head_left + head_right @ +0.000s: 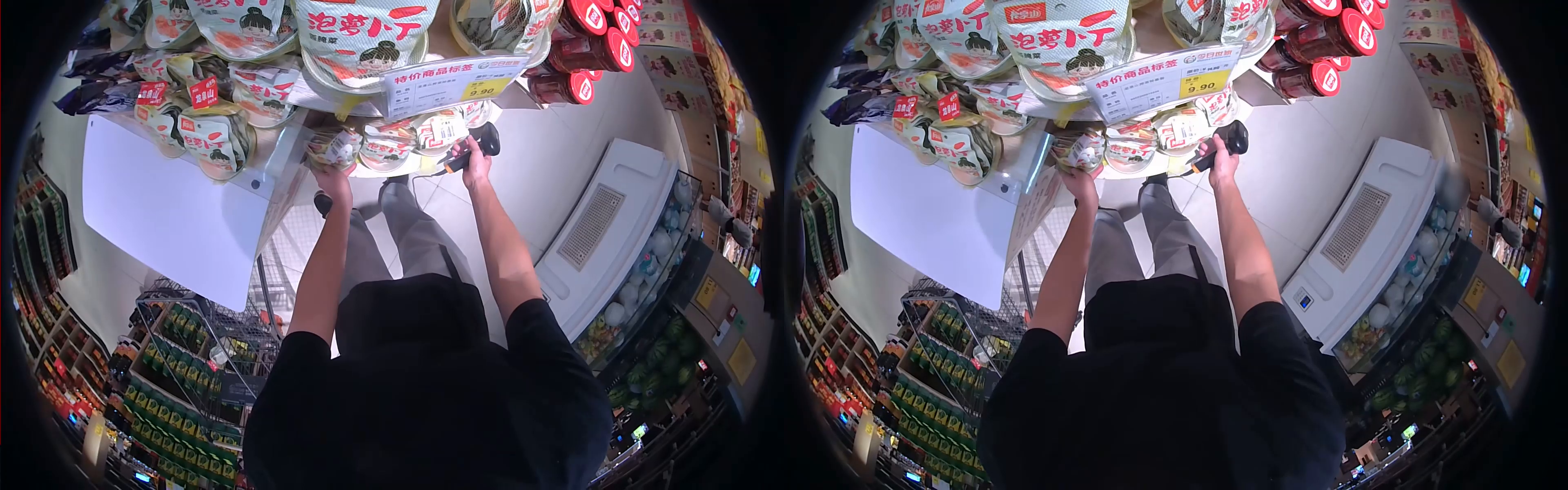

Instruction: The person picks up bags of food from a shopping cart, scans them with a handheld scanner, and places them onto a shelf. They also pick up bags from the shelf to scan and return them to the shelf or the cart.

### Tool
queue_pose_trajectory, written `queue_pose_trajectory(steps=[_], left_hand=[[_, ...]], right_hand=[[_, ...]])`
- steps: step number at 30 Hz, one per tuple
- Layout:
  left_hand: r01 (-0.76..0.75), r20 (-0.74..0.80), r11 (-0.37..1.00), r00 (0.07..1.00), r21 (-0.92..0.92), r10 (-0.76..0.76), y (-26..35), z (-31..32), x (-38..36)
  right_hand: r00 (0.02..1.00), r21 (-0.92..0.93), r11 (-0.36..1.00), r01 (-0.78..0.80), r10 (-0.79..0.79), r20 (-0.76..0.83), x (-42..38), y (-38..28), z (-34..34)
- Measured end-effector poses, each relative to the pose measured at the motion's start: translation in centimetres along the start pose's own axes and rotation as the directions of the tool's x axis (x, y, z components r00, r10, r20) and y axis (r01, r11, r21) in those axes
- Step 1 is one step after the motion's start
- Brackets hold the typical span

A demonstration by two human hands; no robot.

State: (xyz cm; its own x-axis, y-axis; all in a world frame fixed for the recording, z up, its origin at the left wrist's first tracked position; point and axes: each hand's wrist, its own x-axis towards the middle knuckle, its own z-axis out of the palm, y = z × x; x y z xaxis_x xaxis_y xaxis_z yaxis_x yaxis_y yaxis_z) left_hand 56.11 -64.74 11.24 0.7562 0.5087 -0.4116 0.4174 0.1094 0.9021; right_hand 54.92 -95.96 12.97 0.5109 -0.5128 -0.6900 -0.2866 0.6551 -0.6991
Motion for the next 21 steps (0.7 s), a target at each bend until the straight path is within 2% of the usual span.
queue_pose_trajectory(steps=[1, 3, 7, 10, 12, 16, 19, 20, 21], left_hand=[[0.002, 0.000, 1.000, 1.000, 0.000, -0.002, -0.2, 0.2, 0.0], [0.065, -0.018, 0.974, 0.997, -0.218, -0.071, -0.5, 0.5, 0.0], [0.085, -0.028, 0.992, 0.996, -0.093, -0.088, -1.1, 0.4, 0.6], [0.059, 0.037, 0.993, 0.998, -0.107, -0.055, -2.3, -0.6, 1.4], [0.114, 0.119, 0.980, 0.988, -0.162, -0.095, -2.8, -1.2, 1.8], [0.179, 0.067, 0.947, 0.984, -0.266, -0.168, -1.5, -2.2, 0.9], [0.299, 0.220, 0.934, 0.942, -0.195, -0.255, -2.2, -4.0, 0.8], [0.292, 0.214, 0.935, 0.945, -0.204, -0.249, -1.8, -4.4, 0.8], [0.346, 0.266, 0.924, 0.917, -0.163, -0.296, -2.0, -4.8, 1.2]], right_hand=[[1.000, -0.001, 1.000, 0.000, 0.000, -0.001, 0.0, 0.0, 0.1], [0.999, -0.003, 1.000, -0.014, 0.014, 0.047, -0.3, 0.0, 0.1], [0.997, -0.003, 0.998, -0.070, 0.070, 0.012, -0.7, 0.2, 0.1], [0.996, -0.053, 0.995, -0.084, 0.086, 0.021, -1.5, 0.5, -0.4], [0.993, -0.123, 0.985, -0.118, 0.118, -0.003, -2.4, 0.4, -1.1], [0.988, -0.180, 0.972, -0.151, 0.155, 0.008, -3.7, 0.7, -4.2], [0.987, -0.202, 0.966, -0.162, 0.162, -0.013, -5.7, 0.5, -6.4], [0.987, -0.201, 0.966, -0.161, 0.158, -0.030, -6.6, 0.5, -7.0], [0.987, -0.238, 0.958, -0.158, 0.159, -0.015, -6.8, 1.0, -8.5]])
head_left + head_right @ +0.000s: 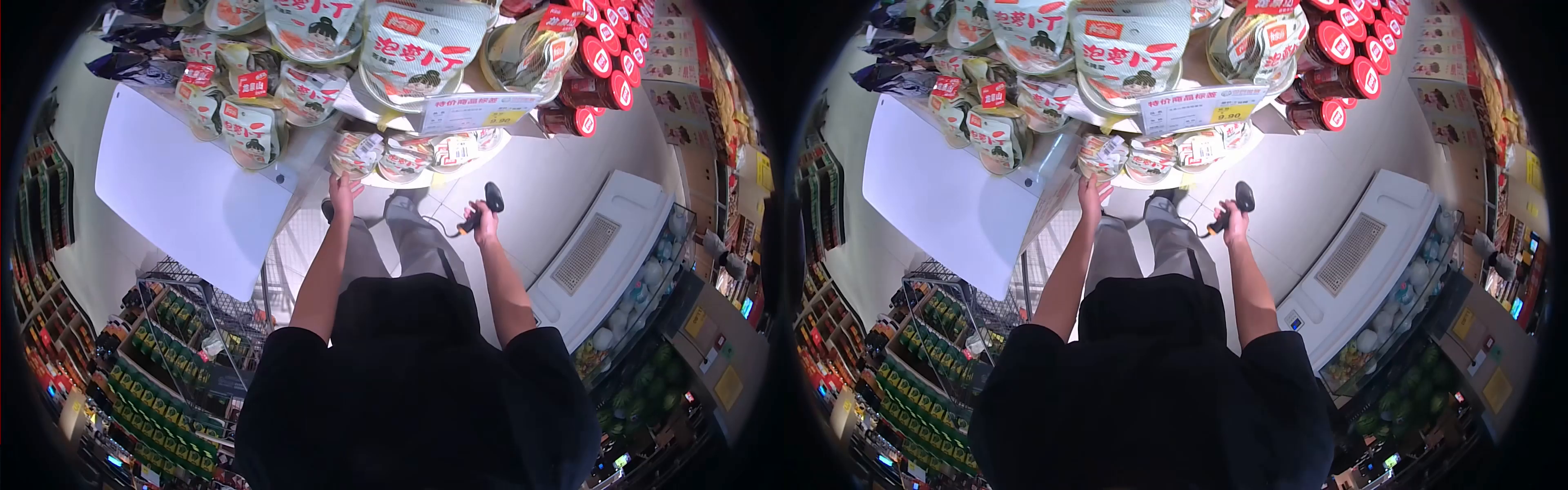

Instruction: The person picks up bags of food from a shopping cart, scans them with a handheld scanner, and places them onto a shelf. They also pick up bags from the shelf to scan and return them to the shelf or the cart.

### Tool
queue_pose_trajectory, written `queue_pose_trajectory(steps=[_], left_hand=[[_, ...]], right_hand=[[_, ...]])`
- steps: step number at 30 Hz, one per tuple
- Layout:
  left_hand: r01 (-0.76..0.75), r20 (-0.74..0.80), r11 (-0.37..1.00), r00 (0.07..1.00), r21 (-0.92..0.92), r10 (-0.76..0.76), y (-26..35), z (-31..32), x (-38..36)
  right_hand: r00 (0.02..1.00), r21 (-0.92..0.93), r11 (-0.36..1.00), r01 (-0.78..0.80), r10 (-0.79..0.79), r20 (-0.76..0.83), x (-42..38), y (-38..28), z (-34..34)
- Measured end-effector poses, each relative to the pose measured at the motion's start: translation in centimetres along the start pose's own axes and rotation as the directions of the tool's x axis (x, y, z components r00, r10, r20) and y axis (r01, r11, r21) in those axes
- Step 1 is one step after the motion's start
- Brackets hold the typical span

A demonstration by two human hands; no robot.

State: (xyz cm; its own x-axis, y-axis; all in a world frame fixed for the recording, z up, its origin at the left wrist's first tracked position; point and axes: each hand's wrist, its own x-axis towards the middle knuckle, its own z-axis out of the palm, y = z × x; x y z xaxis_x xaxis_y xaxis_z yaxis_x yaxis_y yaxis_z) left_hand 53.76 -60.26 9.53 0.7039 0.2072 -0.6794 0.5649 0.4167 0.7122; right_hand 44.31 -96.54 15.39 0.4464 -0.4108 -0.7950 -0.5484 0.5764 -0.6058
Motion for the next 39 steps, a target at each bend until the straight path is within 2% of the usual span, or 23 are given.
queue_pose_trajectory(steps=[1, 3, 5, 7, 9, 13, 15, 16, 17, 19, 20, 21, 23, 27, 31, 32, 33, 34, 35, 36, 37, 39], left_hand=[[0.062, 0.043, 0.998, 0.997, 0.027, -0.063, 0.3, -0.3, 0.2], [0.081, 0.002, 0.996, 0.997, 0.033, -0.081, 2.0, -0.1, -0.6], [0.230, 0.069, 0.968, 0.969, 0.102, -0.238, 3.1, -0.7, -0.3], [0.221, 0.053, 0.968, 0.972, 0.117, -0.228, 3.8, -1.4, -0.7], [0.225, 0.087, 0.943, 0.964, 0.245, -0.252, 3.6, -2.8, -1.1], [0.216, 0.095, 0.904, 0.959, 0.368, -0.267, 1.6, -7.8, -2.9], [0.163, 0.116, 0.911, 0.968, 0.378, -0.222, -0.2, -11.6, -4.4], [0.179, 0.112, 0.899, 0.964, 0.399, -0.242, -1.5, -13.9, -4.5], [0.201, 0.102, 0.885, 0.959, 0.419, -0.266, -2.5, -16.4, -5.0], [0.265, 0.071, 0.857, 0.942, 0.442, -0.328, -2.9, -21.1, -6.9], [0.257, 0.064, 0.867, 0.948, 0.427, -0.312, -3.1, -23.5, -7.8], [0.268, 0.021, 0.852, 0.950, 0.450, -0.310, -3.0, -25.8, -8.8], [0.294, -0.065, 0.820, 0.951, 0.492, -0.302, -2.7, -29.4, -10.4], [0.296, -0.098, 0.852, 0.955, 0.433, -0.282, -0.8, -33.2, -14.1], [0.088, 0.036, 0.895, 0.993, 0.437, -0.115, 4.1, -32.8, -17.3], [-0.031, 0.071, 0.890, 0.997, 0.456, -0.002, 7.3, -31.4, -18.4], [-0.223, 0.111, 0.808, 0.975, 0.545, 0.194, 9.8, -30.2, -18.3], [-0.360, 0.133, 0.810, 0.932, 0.464, 0.338, 12.7, -28.7, -17.8], [-0.419, 0.136, 0.681, 0.893, 0.601, 0.430, 15.6, -27.4, -16.9], [-0.534, 0.169, 0.551, 0.799, 0.642, 0.577, 19.6, -25.0, -16.9], [-0.578, 0.179, 0.514, 0.756, 0.634, 0.630, 22.7, -23.0, -15.8], [-0.562, 0.204, 0.335, 0.690, 0.757, 0.695, 29.0, -19.0, -13.6]], right_hand=[[1.000, -0.037, 0.999, -0.001, 0.000, -0.016, -0.7, 0.5, -0.8], [0.999, -0.167, 0.986, 0.012, -0.020, -0.046, -2.5, 1.5, -2.2], [0.996, -0.275, 0.960, 0.049, -0.067, -0.056, -3.9, 2.2, -3.3], [0.990, -0.315, 0.946, 0.082, -0.114, -0.083, -5.5, 2.4, -3.5], [0.984, -0.329, 0.937, 0.116, -0.154, -0.091, -7.3, 2.1, -3.3], [0.967, -0.336, 0.922, 0.193, -0.236, -0.092, -10.3, 2.8, -2.0], [0.960, -0.466, 0.856, 0.225, -0.277, -0.047, -10.1, 4.3, -1.8], [0.938, -0.515, 0.800, 0.309, -0.346, 0.025, -11.7, 4.3, -0.5], [0.932, -0.554, 0.771, 0.315, -0.361, 0.029, -12.8, 4.6, 0.8], [0.905, -0.559, 0.723, 0.406, -0.403, 0.137, -13.6, 6.6, 2.3], [0.930, -0.620, 0.697, 0.359, -0.320, 0.179, -14.9, 6.6, 3.5], [0.914, -0.678, 0.615, 0.402, -0.319, 0.252, -14.4, 8.1, 3.7], [0.829, -0.659, 0.505, 0.557, -0.396, 0.395, -15.7, 9.7, 5.8], [0.755, -0.607, 0.451, 0.655, -0.348, 0.556, -19.1, 10.0, 9.9], [0.666, -0.498, 0.467, 0.731, -0.328, 0.670, -20.6, 9.0, 13.3], [0.647, -0.488, 0.445, 0.751, -0.349, 0.677, -21.1, 8.5, 14.2], [0.628, -0.458, 0.453, 0.765, -0.363, 0.689, -21.1, 8.4, 14.6], [0.622, -0.447, 0.459, 0.768, -0.366, 0.692, -21.2, 8.2, 15.0], [0.613, -0.433, 0.461, 0.774, -0.374, 0.696, -21.3, 7.9, 15.4], [0.624, -0.438, 0.470, 0.766, -0.382, 0.682, -21.6, 7.6, 15.8], [0.623, -0.438, 0.468, 0.768, -0.384, 0.682, -21.5, 7.9, 15.8], [0.644, -0.418, 0.507, 0.754, -0.439, 0.627, -20.9, 8.3, 16.8]])
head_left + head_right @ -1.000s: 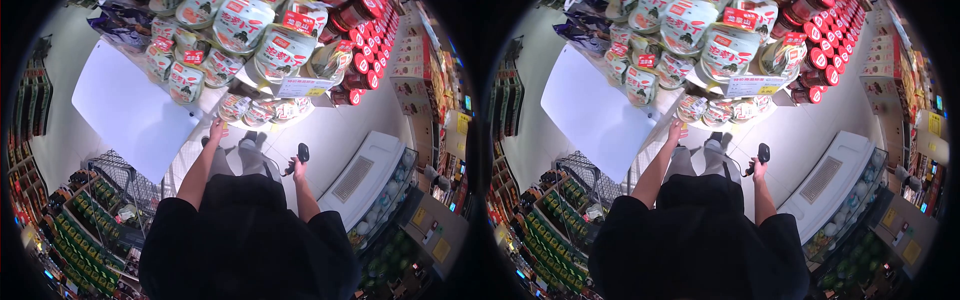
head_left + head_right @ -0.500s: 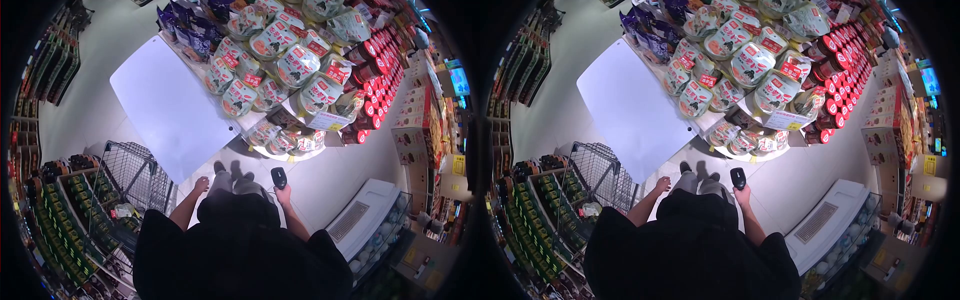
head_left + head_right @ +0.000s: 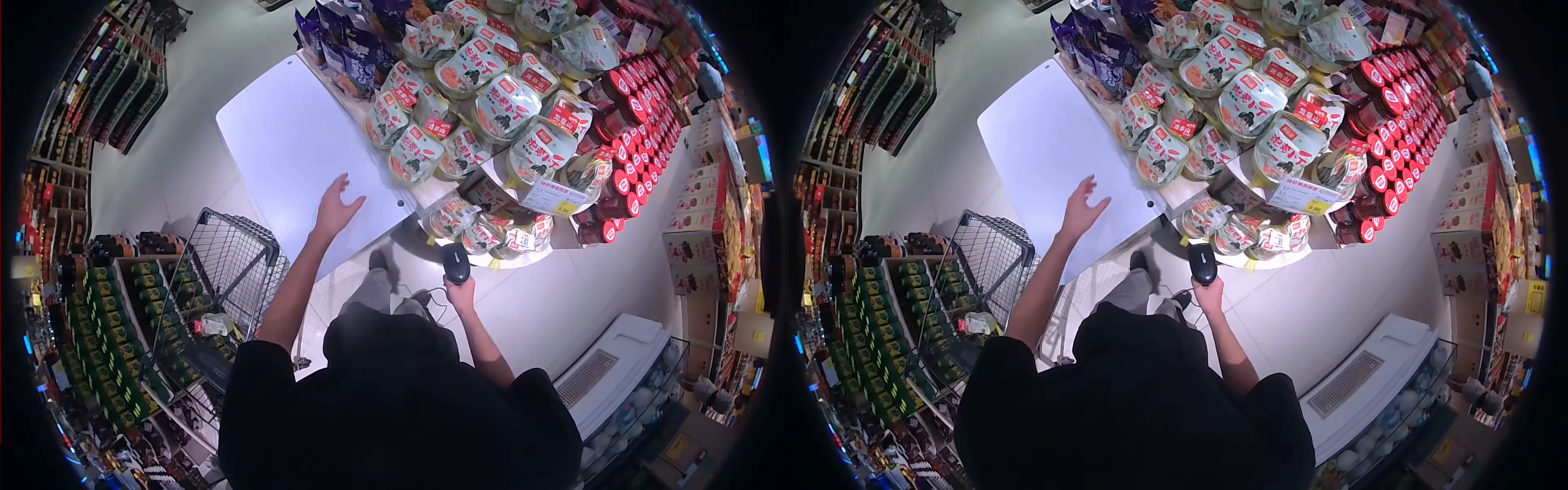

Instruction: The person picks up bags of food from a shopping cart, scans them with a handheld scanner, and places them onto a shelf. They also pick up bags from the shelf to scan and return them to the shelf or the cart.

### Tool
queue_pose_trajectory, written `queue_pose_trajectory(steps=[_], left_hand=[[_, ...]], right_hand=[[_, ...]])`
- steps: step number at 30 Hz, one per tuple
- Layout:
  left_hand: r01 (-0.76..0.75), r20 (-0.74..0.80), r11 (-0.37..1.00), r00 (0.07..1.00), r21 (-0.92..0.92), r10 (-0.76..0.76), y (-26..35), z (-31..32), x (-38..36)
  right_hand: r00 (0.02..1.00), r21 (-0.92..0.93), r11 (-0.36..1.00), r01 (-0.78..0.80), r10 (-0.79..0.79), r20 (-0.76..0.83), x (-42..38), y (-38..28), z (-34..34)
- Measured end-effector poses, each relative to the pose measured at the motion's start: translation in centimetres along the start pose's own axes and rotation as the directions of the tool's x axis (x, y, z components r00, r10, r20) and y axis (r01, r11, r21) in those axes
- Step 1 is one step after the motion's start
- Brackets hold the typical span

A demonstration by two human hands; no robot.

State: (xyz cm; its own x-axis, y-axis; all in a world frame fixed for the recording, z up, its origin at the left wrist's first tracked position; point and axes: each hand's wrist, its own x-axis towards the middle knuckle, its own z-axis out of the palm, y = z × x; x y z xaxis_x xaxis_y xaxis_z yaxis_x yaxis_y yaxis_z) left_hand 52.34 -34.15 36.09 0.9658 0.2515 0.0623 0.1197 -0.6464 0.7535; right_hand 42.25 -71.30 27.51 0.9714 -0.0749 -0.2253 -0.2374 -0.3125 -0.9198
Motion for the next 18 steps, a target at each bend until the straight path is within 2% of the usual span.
queue_pose_trajectory(steps=[2, 4, 6, 7, 8, 9, 12, 14, 17, 18], left_hand=[[-0.091, -0.039, 0.980, 0.994, 0.175, 0.099, 1.4, 1.7, 6.3], [-0.081, -0.029, 0.977, 0.996, 0.199, 0.089, 1.1, 4.1, 11.9], [-0.075, -0.032, 0.975, 0.996, 0.211, 0.084, 1.3, 5.2, 16.1], [-0.023, 0.012, 0.978, 1.000, 0.207, 0.021, 1.1, 5.4, 17.4], [0.032, 0.061, 0.978, 0.997, 0.206, -0.045, 0.8, 5.7, 18.5], [0.029, 0.075, 0.980, 0.996, 0.198, -0.044, 0.3, 5.9, 19.4], [-0.060, 0.221, 0.959, 0.975, 0.276, -0.002, -1.3, 5.5, 21.1], [-0.104, 0.274, 0.957, 0.961, 0.271, 0.027, -1.7, 5.0, 21.6], [-0.190, 0.331, 0.962, 0.936, 0.198, 0.117, -0.8, 4.2, 22.3], [-0.297, 0.317, 0.943, 0.918, 0.148, 0.239, -0.8, 4.2, 22.3]], right_hand=[[1.000, -0.008, 1.000, -0.001, 0.001, -0.008, 0.3, -0.3, 0.2], [0.999, -0.058, 0.998, -0.017, 0.015, -0.036, 0.3, -2.0, 0.3], [0.993, -0.051, 0.997, 0.056, -0.061, -0.101, 0.6, -2.1, 0.6], [0.992, 0.028, 0.996, -0.086, 0.088, -0.085, 0.7, -1.7, 0.5], [0.991, 0.021, 0.995, -0.093, 0.094, -0.099, 0.6, -1.2, 0.4], [0.984, 0.051, 0.993, -0.106, 0.112, -0.139, 0.5, -1.2, 0.3], [0.964, 0.093, 0.980, -0.177, 0.192, -0.185, 0.1, -1.5, 0.0], [0.921, 0.211, 0.934, -0.287, 0.330, -0.206, 0.1, -1.2, 0.0], [0.920, 0.177, 0.940, -0.293, 0.327, -0.216, 0.7, -0.9, 0.2], [0.928, 0.159, 0.950, -0.269, 0.300, -0.222, 0.6, -0.9, 0.4]])
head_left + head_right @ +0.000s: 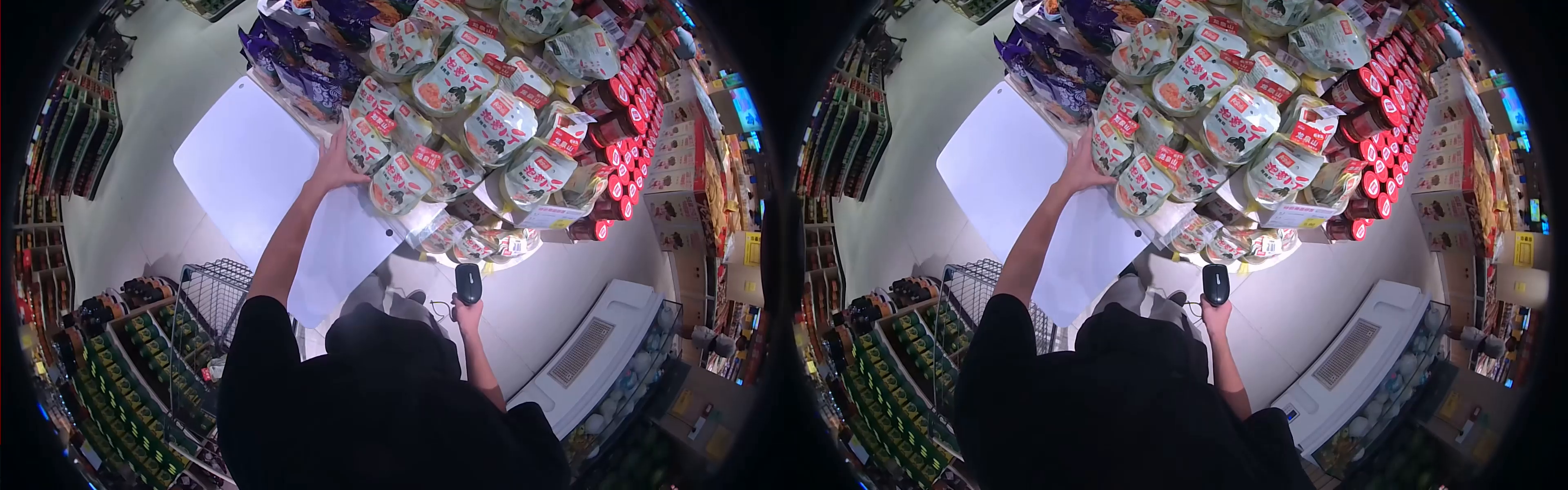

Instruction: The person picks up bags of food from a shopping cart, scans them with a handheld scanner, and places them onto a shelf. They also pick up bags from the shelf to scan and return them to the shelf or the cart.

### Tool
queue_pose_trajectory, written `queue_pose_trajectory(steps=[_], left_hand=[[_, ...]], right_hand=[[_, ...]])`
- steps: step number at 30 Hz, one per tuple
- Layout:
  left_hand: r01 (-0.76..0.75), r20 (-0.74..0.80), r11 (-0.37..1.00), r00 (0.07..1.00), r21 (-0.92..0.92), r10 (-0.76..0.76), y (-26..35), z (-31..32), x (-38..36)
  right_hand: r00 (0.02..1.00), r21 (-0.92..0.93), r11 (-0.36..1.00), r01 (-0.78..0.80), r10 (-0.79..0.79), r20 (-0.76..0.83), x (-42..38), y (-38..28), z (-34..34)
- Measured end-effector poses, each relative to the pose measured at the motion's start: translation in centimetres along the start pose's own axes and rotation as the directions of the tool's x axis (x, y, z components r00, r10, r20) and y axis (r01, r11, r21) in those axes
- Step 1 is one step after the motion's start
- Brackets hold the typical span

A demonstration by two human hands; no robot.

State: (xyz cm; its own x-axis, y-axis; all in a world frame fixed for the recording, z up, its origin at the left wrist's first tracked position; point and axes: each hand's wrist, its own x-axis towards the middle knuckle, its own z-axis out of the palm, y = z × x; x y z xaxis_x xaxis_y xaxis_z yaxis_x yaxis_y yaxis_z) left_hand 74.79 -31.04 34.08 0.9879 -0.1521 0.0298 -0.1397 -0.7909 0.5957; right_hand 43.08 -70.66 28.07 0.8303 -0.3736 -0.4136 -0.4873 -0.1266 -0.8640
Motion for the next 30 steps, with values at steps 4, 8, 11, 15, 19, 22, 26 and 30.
queue_pose_trajectory(steps=[4, 8, 11, 15, 19, 22, 26, 30], left_hand=[[-0.123, -0.064, 0.979, 0.991, -0.165, 0.114, -0.1, 0.5, 0.3], [-0.108, -0.167, 0.992, 0.981, -0.070, 0.095, 0.5, 1.5, -0.5], [0.014, -0.235, 1.000, 0.972, -0.023, -0.019, 0.7, 2.1, -1.0], [0.032, -0.302, 0.999, 0.953, -0.008, -0.033, 0.2, 2.3, -1.1], [0.008, -0.249, 0.999, 0.969, 0.033, 0.000, -0.5, 1.4, -0.8], [0.001, -0.220, 0.999, 0.976, 0.039, 0.007, -1.2, 1.0, -0.5], [-0.030, -0.163, 0.997, 0.986, 0.064, 0.040, -1.9, 0.0, 0.1], [-0.054, -0.173, 0.998, 0.984, -0.012, 0.051, -2.1, 0.0, 0.0]], right_hand=[[1.000, -0.051, 0.999, -0.015, 0.015, 0.002, 1.1, -0.5, 1.6], [0.997, -0.009, 0.997, 0.075, -0.074, 0.035, 1.9, -1.2, 2.9], [0.997, 0.011, 0.997, 0.071, -0.071, 0.016, 2.2, -1.3, 3.1], [0.997, -0.039, 0.996, 0.078, -0.077, 0.026, 2.2, -1.5, 2.3], [0.993, -0.069, 0.991, 0.113, -0.115, -0.017, 2.3, -1.0, 1.4], [0.999, -0.029, 0.999, 0.020, -0.021, -0.025, 2.1, -0.4, 0.7], [0.999, -0.044, 0.999, 0.026, -0.028, -0.040, 1.8, 0.6, 0.0], [0.998, -0.054, 0.998, 0.010, -0.013, -0.059, 1.1, 1.1, 0.3]])
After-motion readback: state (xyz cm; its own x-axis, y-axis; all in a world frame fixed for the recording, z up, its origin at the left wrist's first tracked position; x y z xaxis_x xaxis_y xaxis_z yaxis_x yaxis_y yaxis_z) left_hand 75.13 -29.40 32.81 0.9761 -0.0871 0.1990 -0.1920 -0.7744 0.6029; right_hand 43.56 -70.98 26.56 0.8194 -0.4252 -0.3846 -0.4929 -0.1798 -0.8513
